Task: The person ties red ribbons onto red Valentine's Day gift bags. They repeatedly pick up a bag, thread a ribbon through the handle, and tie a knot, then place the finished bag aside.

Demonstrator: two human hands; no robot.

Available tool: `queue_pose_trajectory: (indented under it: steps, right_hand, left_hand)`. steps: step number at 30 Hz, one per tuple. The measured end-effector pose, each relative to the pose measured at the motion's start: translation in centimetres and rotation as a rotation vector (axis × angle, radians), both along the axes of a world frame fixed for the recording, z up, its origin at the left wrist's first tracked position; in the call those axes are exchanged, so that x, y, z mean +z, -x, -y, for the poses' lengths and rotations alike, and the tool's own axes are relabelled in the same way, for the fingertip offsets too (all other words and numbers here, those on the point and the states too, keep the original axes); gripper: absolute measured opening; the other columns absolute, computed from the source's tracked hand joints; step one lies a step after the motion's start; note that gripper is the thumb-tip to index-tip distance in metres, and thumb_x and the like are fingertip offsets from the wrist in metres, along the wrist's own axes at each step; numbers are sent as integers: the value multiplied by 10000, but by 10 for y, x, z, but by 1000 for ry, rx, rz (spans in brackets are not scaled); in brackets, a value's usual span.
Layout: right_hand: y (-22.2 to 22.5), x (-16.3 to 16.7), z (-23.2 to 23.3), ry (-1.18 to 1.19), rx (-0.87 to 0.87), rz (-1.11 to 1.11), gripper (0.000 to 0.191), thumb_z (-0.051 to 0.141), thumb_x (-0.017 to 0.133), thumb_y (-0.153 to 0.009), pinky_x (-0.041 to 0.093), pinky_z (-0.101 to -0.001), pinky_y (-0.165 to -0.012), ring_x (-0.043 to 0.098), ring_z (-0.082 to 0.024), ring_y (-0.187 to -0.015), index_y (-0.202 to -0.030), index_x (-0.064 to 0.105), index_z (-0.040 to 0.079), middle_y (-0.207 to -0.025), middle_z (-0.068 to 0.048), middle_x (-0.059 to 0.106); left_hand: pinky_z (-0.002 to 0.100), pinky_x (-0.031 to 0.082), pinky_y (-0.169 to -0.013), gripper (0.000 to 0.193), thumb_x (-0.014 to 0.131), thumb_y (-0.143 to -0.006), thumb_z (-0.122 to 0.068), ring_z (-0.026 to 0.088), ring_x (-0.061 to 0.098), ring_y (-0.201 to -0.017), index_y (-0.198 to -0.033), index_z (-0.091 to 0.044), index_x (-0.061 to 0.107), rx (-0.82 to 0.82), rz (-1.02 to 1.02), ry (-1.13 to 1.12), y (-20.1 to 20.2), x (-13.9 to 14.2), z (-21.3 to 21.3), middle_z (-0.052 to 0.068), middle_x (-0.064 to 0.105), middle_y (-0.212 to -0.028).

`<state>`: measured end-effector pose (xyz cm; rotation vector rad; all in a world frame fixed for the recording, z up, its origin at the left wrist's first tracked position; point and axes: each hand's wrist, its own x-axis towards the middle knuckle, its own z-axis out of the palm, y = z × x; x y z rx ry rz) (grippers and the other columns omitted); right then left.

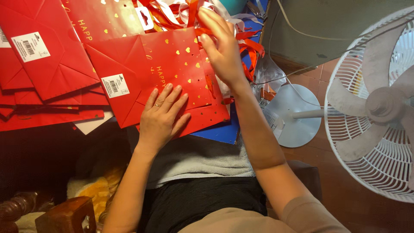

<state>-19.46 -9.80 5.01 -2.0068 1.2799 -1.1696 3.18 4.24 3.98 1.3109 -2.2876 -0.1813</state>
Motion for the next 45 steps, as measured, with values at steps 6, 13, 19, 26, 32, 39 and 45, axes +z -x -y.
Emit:
queue_pose_trajectory:
  steps: [6, 13, 19, 26, 32, 39, 45]
  right_hand:
    - [11, 14, -8, -101, 57, 130, 478, 124, 608, -1040, 384, -378, -1255, 499, -266, -1466, -1508, 542, 59, -1593, -111, 509]
    - [-22, 3, 31, 6, -50, -43, 468, 157, 695, -998, 321, -416, -1236, 455, -307, -1435, -1446, 610, 49, -1548, -140, 537]
    - [-4, 41, -15, -89, 142, 129, 386, 129, 589, -1041, 344, -405, -1260, 477, -275, -1467, -1416, 640, 52, -1494, -116, 614]
    - [0, 56, -95, -133, 271, 52, 196, 139, 638, -998, 436, -393, -1121, 601, -234, -1204, -1117, 769, 56, -1141, -66, 731]
    - [6, 45, -117, -224, 245, 30, 145, 104, 693, -959, 479, -363, -1045, 621, -227, -1132, -1071, 763, 43, -1062, -57, 737]
    - [10, 31, -120, -346, 199, 216, 226, 60, 646, -994, 522, -320, -1018, 649, -179, -1154, -1210, 710, 35, -1203, -75, 712]
    - [1, 24, -131, -681, 236, 621, 304, 36, 659, -1015, 565, -253, -905, 682, -91, -1046, -1316, 620, 19, -1163, -37, 715]
  left_hand:
    - [541, 305, -1223, 399, 748, -931, -265, 308, 503, -1414, -1289, -104, 677, 107, -9, -4, 23, 14, -13, 122, 603, -1429]
    - [544, 297, -1234, 374, 730, -957, -189, 336, 516, -1405, -1311, -85, 669, 63, -400, -132, 77, 24, -16, 138, 606, -1421]
    - [451, 405, -1203, 349, 697, -984, -184, 285, 597, -1357, -1313, -77, 655, 122, -669, -296, 70, 24, -6, 124, 663, -1370]
    - [293, 451, -953, 373, 543, -1085, -224, 124, 556, -1031, -1375, -16, 650, 265, -1317, -612, 57, 10, 11, 52, 647, -1109]
    - [291, 525, -997, 209, 674, -1070, -104, 127, 656, -1078, -1227, 31, 704, 109, -1521, -612, 66, 3, 11, 80, 731, -1167]
    - [323, 556, -1018, 251, 665, -1033, -72, 169, 702, -1107, -1267, 19, 653, 125, -1578, -635, 69, -4, 16, 118, 733, -1154]
    - [293, 593, -913, 312, 671, -1018, -94, 163, 726, -1061, -1301, 32, 646, 190, -1637, -711, 69, -10, 14, 152, 752, -1167]
